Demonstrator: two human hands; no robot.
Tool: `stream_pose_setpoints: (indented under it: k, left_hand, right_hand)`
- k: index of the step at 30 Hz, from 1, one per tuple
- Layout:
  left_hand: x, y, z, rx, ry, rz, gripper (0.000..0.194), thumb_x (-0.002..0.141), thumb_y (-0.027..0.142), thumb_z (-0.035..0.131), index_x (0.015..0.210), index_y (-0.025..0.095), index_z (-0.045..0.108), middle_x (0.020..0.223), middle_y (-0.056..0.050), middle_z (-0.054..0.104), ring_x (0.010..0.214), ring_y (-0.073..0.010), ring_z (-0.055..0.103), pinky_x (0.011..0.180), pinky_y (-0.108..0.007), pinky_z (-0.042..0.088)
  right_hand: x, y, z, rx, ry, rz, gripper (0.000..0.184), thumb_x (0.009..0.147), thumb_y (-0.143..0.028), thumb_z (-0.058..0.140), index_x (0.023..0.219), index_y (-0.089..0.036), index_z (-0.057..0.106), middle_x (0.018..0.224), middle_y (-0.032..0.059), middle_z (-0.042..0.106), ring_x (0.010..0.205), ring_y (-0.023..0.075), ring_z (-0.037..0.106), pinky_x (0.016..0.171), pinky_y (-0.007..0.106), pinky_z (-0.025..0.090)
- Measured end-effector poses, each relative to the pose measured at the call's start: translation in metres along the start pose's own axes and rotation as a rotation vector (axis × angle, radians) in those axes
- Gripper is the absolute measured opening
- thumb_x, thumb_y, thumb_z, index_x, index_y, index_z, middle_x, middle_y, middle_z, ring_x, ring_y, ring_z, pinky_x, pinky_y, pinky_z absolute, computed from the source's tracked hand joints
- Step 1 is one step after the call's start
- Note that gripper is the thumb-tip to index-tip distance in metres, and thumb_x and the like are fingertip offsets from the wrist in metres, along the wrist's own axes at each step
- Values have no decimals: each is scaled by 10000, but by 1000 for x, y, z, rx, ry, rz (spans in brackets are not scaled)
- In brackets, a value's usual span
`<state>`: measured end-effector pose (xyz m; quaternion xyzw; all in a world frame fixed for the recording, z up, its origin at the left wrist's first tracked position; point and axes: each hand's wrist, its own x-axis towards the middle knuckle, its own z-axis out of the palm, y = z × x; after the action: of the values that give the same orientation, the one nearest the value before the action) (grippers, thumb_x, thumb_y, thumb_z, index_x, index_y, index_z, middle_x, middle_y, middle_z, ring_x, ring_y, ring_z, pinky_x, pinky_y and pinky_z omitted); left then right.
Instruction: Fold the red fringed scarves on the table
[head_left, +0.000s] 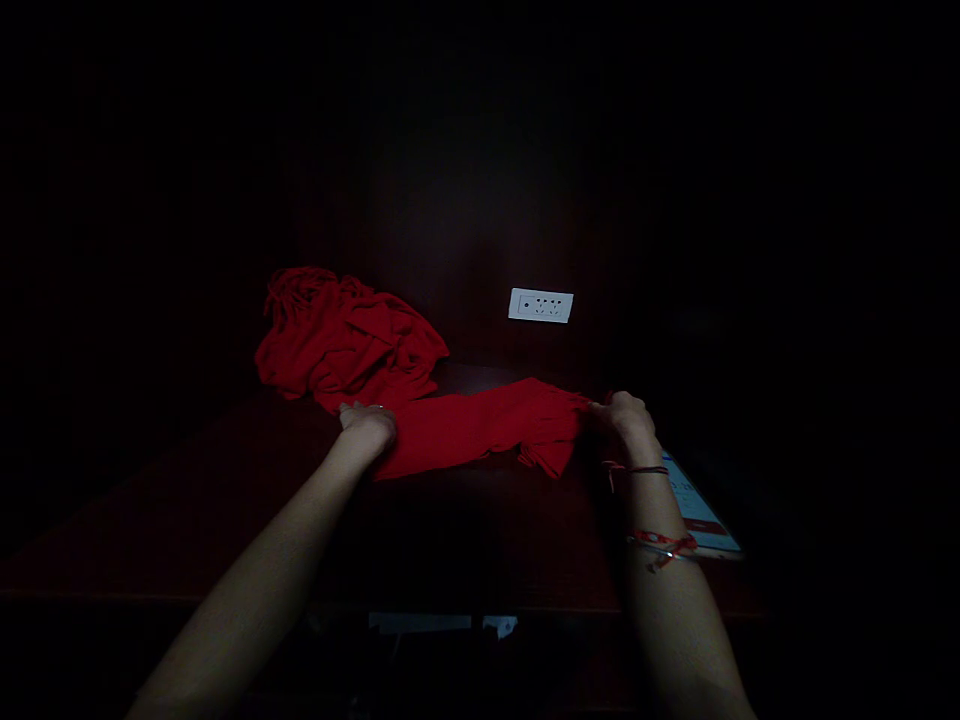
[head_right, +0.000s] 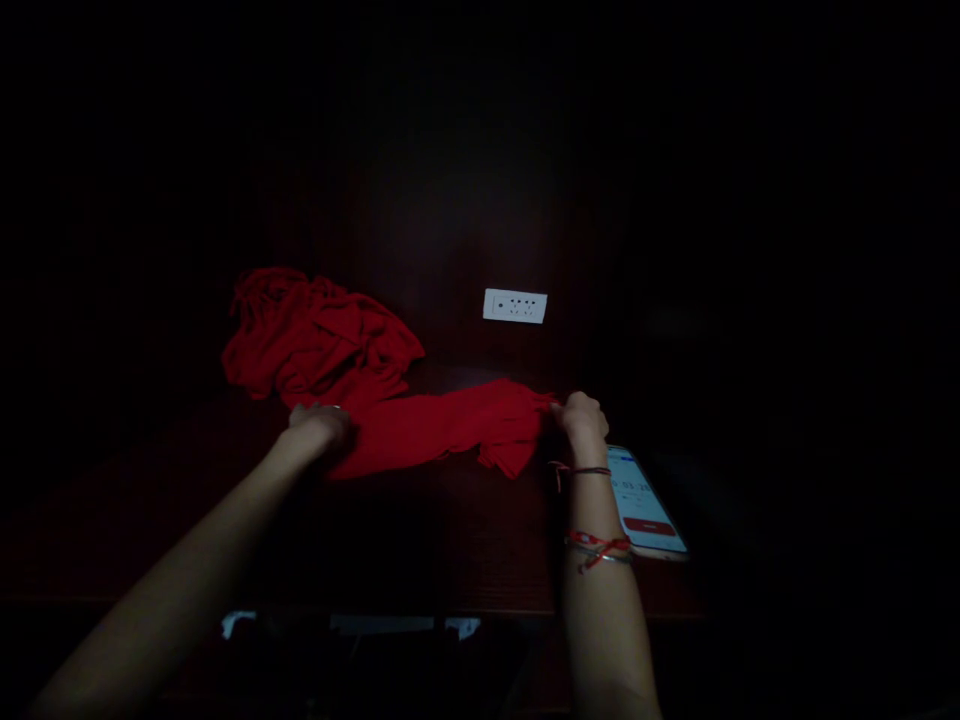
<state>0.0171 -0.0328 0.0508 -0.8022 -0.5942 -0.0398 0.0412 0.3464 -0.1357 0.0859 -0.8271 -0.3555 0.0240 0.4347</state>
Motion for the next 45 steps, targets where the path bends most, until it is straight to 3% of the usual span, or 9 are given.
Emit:
stream_pose_setpoints:
  k: [2,5,10,12,18,28,32,37,45]
  left_hand:
    - [-5,16,-3,44,21,2,260,714,218,461,915,141,606,1005,-152,563,1018,-329,427,824,-520,267]
    - [-10,42,1,19,94,191,407,795,324,350,1165,168,420,1256,-112,343,1163,-251,256,913,-417,217]
    - [-7,49,19,-105,-342,393,794,693,635,294,1298,167,81,1347,-91,20,1212,-265,10,945,-424,140]
    - [-5,44,20,-121,-420,402,852,657,670,302,1298,166,56,1346,-87,3,1210,-265,-12,950,-428,118]
    - [-5,37,11,-109,-483,440,944,592,684,385,1297,169,26,1344,-106,-31,1208,-274,-15,948,-429,122]
    - [3,28,9,-110,-138,737,541,701,386,472,1195,191,372,1195,-80,419,1079,-203,379,893,-289,286]
    - [-1,30,8,-109,-118,727,668,666,485,488,1234,185,305,1220,-94,385,1081,-231,373,875,-316,307]
    - [-1,32,-2,-87,116,641,316,778,234,359,1054,190,507,1003,-56,551,916,-177,498,800,-273,364]
    - [-1,25,-9,-174,295,502,288,794,210,340,1029,193,505,981,-35,572,894,-158,513,778,-251,376]
  right_hand:
    - [-12,-11,-6,-262,47,-31,278,663,-367,515,716,-103,583,732,141,566,810,260,537,678,392,408]
    - [-30,-28,8,-398,44,-351,372,764,-370,372,1000,-125,523,964,167,537,963,257,466,772,422,359]
    - [-47,-27,60,-517,-456,-715,677,662,-502,489,1247,-251,258,1300,104,252,1173,333,153,844,593,153]
    - [-50,-23,74,-545,-606,-802,654,664,-493,500,1237,-267,281,1279,95,298,1170,325,170,853,603,98]
    - [-60,-25,81,-482,-662,-1099,495,717,-484,452,1149,-243,423,1125,110,470,1048,230,393,897,528,121]
    - [-72,-35,86,-543,-534,-1282,221,791,-264,417,935,-172,557,904,76,588,885,157,499,902,369,199]
    - [-68,-36,85,-518,-415,-1251,201,811,-191,361,867,-147,549,810,65,604,775,132,528,829,288,281]
    - [-59,-31,79,-416,-271,-1166,259,827,-199,317,1012,-151,491,912,76,585,826,140,516,766,256,323]
    - [-51,-26,73,-389,-275,-1124,277,820,-211,331,1033,-157,501,964,76,576,871,152,509,779,258,330]
